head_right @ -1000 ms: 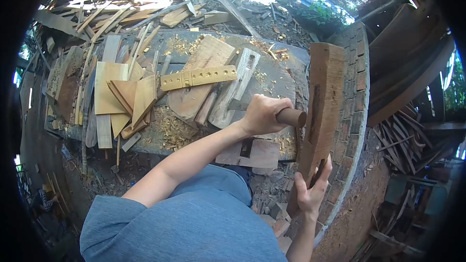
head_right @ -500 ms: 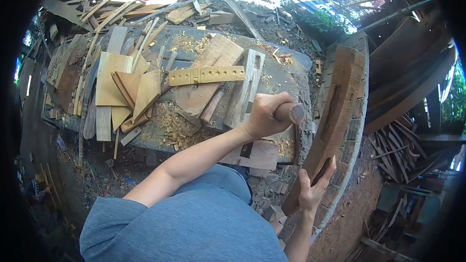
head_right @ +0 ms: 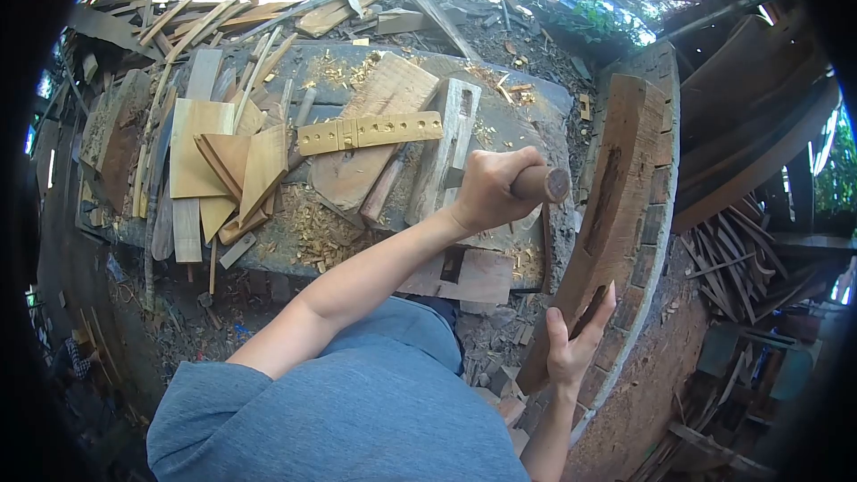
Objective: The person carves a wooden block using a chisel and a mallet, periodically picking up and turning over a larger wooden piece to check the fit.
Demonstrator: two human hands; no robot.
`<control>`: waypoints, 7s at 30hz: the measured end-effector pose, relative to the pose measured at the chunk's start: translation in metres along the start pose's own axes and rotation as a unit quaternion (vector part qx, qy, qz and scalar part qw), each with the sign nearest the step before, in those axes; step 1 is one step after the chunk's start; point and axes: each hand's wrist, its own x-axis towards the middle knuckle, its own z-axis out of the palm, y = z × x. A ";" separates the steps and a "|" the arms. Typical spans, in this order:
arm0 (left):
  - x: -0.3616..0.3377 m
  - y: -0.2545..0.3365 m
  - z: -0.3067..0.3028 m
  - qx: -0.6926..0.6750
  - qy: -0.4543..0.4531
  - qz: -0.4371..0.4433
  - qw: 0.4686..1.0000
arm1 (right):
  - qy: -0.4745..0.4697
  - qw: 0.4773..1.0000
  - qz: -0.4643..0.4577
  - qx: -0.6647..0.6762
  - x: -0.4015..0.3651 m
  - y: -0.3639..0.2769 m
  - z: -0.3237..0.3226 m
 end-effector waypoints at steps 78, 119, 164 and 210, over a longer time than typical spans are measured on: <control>0.015 0.001 -0.091 -0.095 0.184 -0.093 0.974 | 0.006 0.998 0.003 0.067 0.013 0.022 0.026; -0.035 -0.073 -0.107 0.043 0.176 -0.091 0.979 | -0.329 0.914 -0.101 -0.215 0.074 -0.133 0.016; -0.029 0.001 -0.062 -0.030 0.156 -0.095 0.983 | -0.217 0.973 0.070 -0.024 0.048 -0.010 0.072; 0.001 0.016 -0.103 -0.197 0.287 -0.171 0.922 | -0.156 0.986 0.034 -0.047 0.040 -0.016 0.050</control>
